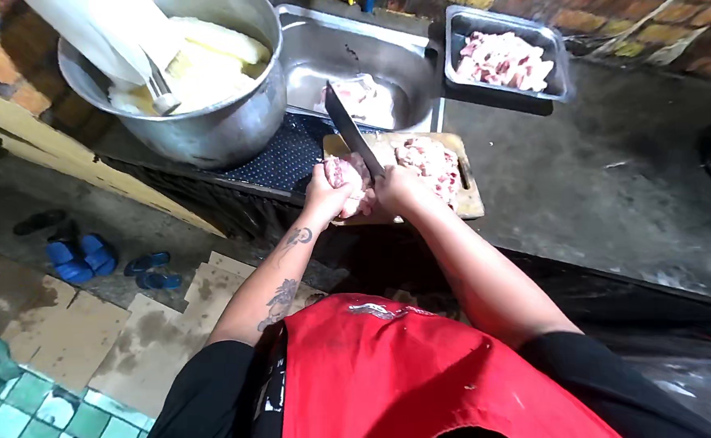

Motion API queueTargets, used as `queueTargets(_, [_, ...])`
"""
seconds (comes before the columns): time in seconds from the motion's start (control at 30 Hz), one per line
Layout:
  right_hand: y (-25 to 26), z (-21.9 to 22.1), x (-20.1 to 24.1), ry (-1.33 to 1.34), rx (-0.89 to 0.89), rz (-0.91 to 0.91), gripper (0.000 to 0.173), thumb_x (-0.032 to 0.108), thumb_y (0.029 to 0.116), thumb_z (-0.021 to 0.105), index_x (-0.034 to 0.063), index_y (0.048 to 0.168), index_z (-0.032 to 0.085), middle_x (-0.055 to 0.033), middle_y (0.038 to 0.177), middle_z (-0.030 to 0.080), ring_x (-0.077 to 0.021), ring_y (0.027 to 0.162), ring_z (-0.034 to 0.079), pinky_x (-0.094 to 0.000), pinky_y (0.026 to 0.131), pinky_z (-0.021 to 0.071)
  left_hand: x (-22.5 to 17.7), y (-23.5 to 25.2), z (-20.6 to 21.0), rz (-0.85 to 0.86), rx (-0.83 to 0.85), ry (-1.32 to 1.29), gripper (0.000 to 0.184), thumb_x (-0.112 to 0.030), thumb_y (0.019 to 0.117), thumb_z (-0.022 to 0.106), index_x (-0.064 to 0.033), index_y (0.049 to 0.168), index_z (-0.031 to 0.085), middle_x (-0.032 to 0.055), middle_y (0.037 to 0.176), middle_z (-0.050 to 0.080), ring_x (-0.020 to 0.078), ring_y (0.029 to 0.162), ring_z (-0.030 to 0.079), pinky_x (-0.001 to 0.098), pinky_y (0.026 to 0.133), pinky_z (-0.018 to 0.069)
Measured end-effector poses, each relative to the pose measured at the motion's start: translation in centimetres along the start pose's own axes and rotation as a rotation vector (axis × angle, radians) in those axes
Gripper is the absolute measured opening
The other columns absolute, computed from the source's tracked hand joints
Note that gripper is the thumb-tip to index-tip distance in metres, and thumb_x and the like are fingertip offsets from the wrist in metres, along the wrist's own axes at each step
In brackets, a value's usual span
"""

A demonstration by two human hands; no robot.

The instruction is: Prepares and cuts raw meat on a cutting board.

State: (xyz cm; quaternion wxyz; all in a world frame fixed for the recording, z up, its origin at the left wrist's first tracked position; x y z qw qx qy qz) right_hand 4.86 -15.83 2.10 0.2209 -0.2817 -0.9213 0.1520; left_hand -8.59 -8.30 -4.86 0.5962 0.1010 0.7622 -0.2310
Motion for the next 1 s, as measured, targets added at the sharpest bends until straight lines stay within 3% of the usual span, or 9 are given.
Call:
queueTargets(0.07, [2.5,-0.4,1.3,0.016,-0.014,-0.035,0.032,0.025,0.1031,0.055,-0.0021,0.117,0.064,-0.0277,0.113,0.067,-0.0454,0.109,0.066,-0.0681,0.087,0.0515,0.2,0.0,0.2,0.009,-0.002,-0.013,0.068,-0.01,0.0862,0.075,-0.0052,0.146,0.041,0.0213,0.131,0.062,0.0295,0.119,0.064,0.051,0.1,0.0543])
queueTargets(0.2, [2.9,-0.9,1.0,0.069,0.001,-0.067,0.029,0.023,0.1026,0.056,-0.0027,0.114,0.064,-0.0268,0.108,0.067,-0.0444,0.102,0.067,-0.0679,0.084,0.0518,0.5,-0.4,-0.1,-0.01,-0.001,-0.079,0.067,-0.008,0.0875,0.074,-0.0042,0.145,0.04,0.021,0.13,0.062,0.028,0.116,0.065,0.0485,0.097,0.0562])
queueTargets(0.33, [-1.2,0.2,-4.1,0.111,0.063,0.002,0.036,0.029,0.1104,0.044,-0.0028,0.113,0.06,-0.0187,0.08,0.063,-0.0285,0.059,0.065,-0.048,0.057,0.0568,0.7,-1.2,-1.5,-0.073,0.007,-0.15,0.065,-0.006,0.0884,0.07,-0.0062,0.145,0.038,0.0205,0.13,0.061,0.0279,0.109,0.066,0.0471,0.088,0.0583])
queueTargets(0.4, [-2.7,0.8,-7.1,0.186,0.07,0.031,0.037,0.03,0.1122,0.043,-0.0036,0.118,0.059,-0.0172,0.072,0.061,-0.024,0.051,0.06,-0.0418,0.052,0.0557,0.8,-1.5,-2.3,-0.101,0.012,-0.178,0.065,-0.004,0.0895,0.068,-0.0068,0.147,0.038,0.0206,0.128,0.061,0.0282,0.105,0.067,0.0459,0.084,0.0591])
queueTargets(0.53, [-3.8,0.3,-9.0,0.24,0.032,0.136,0.037,0.029,0.1133,0.041,-0.0002,0.13,0.057,-0.0166,0.078,0.062,-0.0211,0.054,0.061,-0.0373,0.055,0.0557,-0.3,-1.8,-2.3,-0.106,0.04,-0.264,0.063,-0.001,0.0929,0.062,-0.0089,0.149,0.034,0.0193,0.127,0.061,0.0264,0.1,0.068,0.0425,0.079,0.0593])
queueTargets(0.67, [-3.8,-0.7,-8.9,0.243,-0.13,0.098,0.037,0.029,0.1128,0.04,-0.0006,0.119,0.062,-0.0182,0.079,0.065,-0.0281,0.059,0.066,-0.0473,0.06,0.0577,-1.3,-0.5,1.3,-0.028,0.051,-0.313,0.069,0.0,0.0924,0.065,-0.0086,0.152,0.031,0.0212,0.131,0.059,0.0288,0.102,0.068,0.0453,0.078,0.0608])
queueTargets(0.8, [-4.0,-0.9,-6.9,0.292,-0.243,-0.025,0.039,0.028,0.112,0.039,0.0001,0.128,0.061,-0.0222,0.09,0.068,-0.0371,0.076,0.07,-0.0584,0.072,0.0573,-0.4,0.5,2.5,0.12,-0.019,0.034,0.064,-0.014,0.0884,0.077,-0.0038,0.145,0.049,0.0196,0.126,0.067,0.0283,0.114,0.067,0.05,0.099,0.055])
queueTargets(0.87, [-3.9,-0.8,-5.6,0.277,-0.262,-0.071,0.041,0.027,0.1114,0.039,0.0006,0.135,0.059,-0.0235,0.098,0.069,-0.0392,0.086,0.071,-0.0602,0.078,0.0562,-0.5,0.2,2.2,0.131,-0.048,0.127,0.056,-0.016,0.0883,0.076,-0.0037,0.139,0.055,0.0181,0.118,0.069,0.0279,0.108,0.069,0.0513,0.096,0.0553])
queueTargets(1.0, [-2.9,0.3,-3.7,0.169,-0.23,-0.068,0.036,0.028,0.1104,0.041,0.001,0.123,0.062,-0.0229,0.099,0.069,-0.0416,0.097,0.07,-0.0621,0.081,0.0538,-0.7,-0.1,1.7,0.122,-0.058,0.157,0.049,-0.014,0.0897,0.074,-0.0009,0.134,0.058,0.0193,0.111,0.069,0.029,0.103,0.069,0.0511,0.092,0.0556])
Point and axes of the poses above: each hand's wrist, its own y-axis towards the middle knuckle, its own z-axis out of the palm, x = y × z, the point moved 5 cm from there along y, towards the middle knuckle
